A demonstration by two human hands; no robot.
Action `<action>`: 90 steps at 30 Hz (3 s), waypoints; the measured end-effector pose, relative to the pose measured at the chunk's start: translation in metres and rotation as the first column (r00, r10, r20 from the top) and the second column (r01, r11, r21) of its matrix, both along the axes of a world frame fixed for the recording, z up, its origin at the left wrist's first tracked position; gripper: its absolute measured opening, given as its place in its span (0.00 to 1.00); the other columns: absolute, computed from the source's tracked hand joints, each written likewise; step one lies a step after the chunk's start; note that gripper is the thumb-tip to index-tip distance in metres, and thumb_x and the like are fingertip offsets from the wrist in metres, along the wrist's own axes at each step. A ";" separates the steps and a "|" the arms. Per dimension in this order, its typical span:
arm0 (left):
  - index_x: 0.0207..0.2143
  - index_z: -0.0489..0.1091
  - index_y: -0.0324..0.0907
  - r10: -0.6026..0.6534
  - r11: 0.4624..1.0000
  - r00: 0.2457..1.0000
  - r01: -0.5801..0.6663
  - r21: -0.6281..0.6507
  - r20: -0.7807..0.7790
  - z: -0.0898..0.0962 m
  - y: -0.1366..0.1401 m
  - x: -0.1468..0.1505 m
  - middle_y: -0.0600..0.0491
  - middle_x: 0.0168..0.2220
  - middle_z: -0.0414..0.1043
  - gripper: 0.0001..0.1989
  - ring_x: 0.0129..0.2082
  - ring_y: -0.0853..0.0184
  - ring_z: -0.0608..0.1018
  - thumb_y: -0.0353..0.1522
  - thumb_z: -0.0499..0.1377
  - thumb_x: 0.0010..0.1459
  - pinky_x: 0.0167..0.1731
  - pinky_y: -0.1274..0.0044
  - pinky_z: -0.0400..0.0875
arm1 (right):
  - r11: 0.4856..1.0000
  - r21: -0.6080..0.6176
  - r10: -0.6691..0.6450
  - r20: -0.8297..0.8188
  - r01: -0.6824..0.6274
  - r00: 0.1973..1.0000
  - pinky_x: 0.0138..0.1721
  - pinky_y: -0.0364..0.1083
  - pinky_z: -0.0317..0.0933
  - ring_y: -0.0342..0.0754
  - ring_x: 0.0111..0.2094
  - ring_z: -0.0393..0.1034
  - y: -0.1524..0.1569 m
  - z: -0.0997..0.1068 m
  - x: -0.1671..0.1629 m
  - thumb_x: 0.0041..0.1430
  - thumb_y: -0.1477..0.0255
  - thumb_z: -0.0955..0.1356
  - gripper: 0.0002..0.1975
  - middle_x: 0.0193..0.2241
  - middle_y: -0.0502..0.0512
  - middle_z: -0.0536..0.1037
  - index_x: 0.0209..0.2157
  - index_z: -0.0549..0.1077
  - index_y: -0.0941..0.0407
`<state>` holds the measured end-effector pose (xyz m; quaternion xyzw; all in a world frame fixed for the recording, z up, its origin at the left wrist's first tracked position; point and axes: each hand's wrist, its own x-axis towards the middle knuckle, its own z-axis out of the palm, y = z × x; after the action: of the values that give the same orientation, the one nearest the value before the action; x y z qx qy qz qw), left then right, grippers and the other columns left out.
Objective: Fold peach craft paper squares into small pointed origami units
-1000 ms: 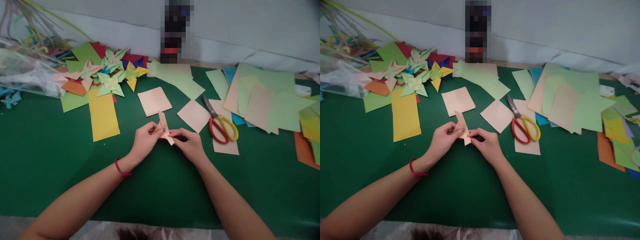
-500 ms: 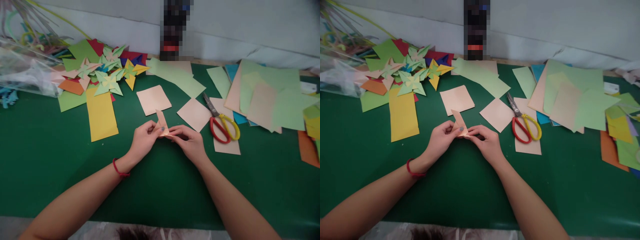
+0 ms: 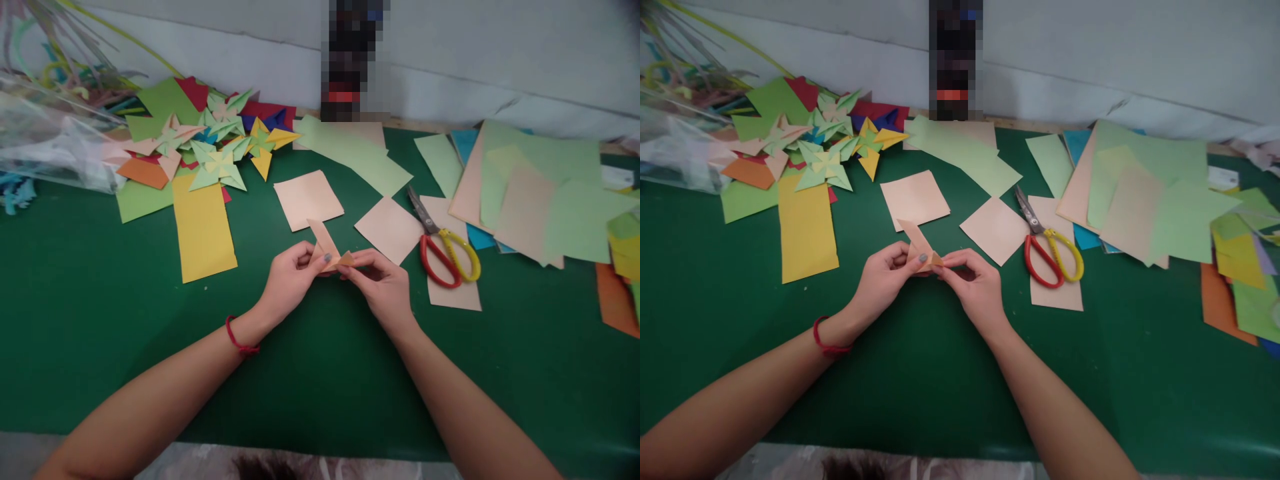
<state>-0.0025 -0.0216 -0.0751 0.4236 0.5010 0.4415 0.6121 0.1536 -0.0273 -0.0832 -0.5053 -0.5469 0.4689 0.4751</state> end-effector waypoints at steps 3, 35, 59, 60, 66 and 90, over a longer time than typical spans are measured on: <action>0.25 0.64 0.39 -0.010 1.000 1.000 0.010 0.009 -0.001 0.000 0.000 0.001 0.54 0.28 0.72 0.10 0.33 0.67 0.77 0.35 0.60 0.52 0.38 0.73 0.72 | 1.000 0.005 -0.011 0.026 0.011 1.000 0.34 0.47 0.69 0.45 0.31 0.71 0.000 0.001 0.001 0.49 0.69 0.71 0.04 0.30 0.52 0.75 0.28 0.75 0.54; 0.27 0.66 0.40 -0.027 0.995 0.986 0.042 0.092 -0.165 0.004 -0.003 -0.001 0.54 0.28 0.72 0.09 0.31 0.68 0.76 0.36 0.58 0.54 0.33 0.78 0.70 | 0.994 0.113 -0.015 0.122 0.001 0.992 0.36 0.46 0.68 0.45 0.33 0.70 -0.003 0.005 0.000 0.52 0.72 0.70 0.01 0.31 0.51 0.75 0.29 0.73 0.53; 0.32 0.70 0.39 -0.074 0.992 0.986 0.088 0.086 -0.149 0.005 -0.004 -0.002 0.51 0.31 0.73 0.10 0.33 0.65 0.76 0.38 0.59 0.53 0.33 0.76 0.70 | 0.997 0.062 -0.040 0.067 0.036 0.997 0.38 0.47 0.68 0.46 0.34 0.71 -0.002 0.002 0.001 0.51 0.70 0.70 0.03 0.31 0.52 0.75 0.30 0.73 0.53; 0.32 0.70 0.39 -0.076 0.993 0.989 0.087 0.078 -0.129 0.004 -0.003 -0.002 0.51 0.31 0.73 0.10 0.33 0.65 0.76 0.38 0.59 0.54 0.34 0.76 0.70 | 0.997 0.068 -0.034 0.068 0.030 0.997 0.38 0.47 0.68 0.46 0.34 0.71 -0.002 0.002 0.001 0.51 0.71 0.70 0.03 0.31 0.52 0.75 0.30 0.73 0.53; 0.27 0.68 0.38 -0.041 0.996 0.977 0.058 0.074 -0.210 0.003 -0.001 -0.003 0.55 0.26 0.68 0.12 0.28 0.70 0.71 0.39 0.57 0.56 0.28 0.79 0.64 | 0.993 0.113 0.020 0.091 -0.030 0.996 0.38 0.47 0.67 0.45 0.34 0.71 -0.002 0.001 0.003 0.52 0.73 0.70 0.02 0.31 0.51 0.75 0.30 0.73 0.54; 0.24 0.65 0.38 -0.029 0.997 0.973 0.045 0.067 -0.230 0.003 0.001 -0.004 0.56 0.23 0.63 0.13 0.24 0.73 0.66 0.38 0.56 0.56 0.24 0.80 0.58 | 0.962 0.255 0.026 0.274 -0.099 0.961 0.37 0.47 0.65 0.45 0.34 0.70 0.001 0.003 0.006 0.52 0.75 0.69 0.03 0.30 0.51 0.75 0.29 0.73 0.53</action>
<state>-0.0068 -0.0208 -0.0725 0.5028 0.5439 0.3961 0.5426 0.1594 -0.0263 -0.0798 -0.4777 -0.6800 0.3334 0.4453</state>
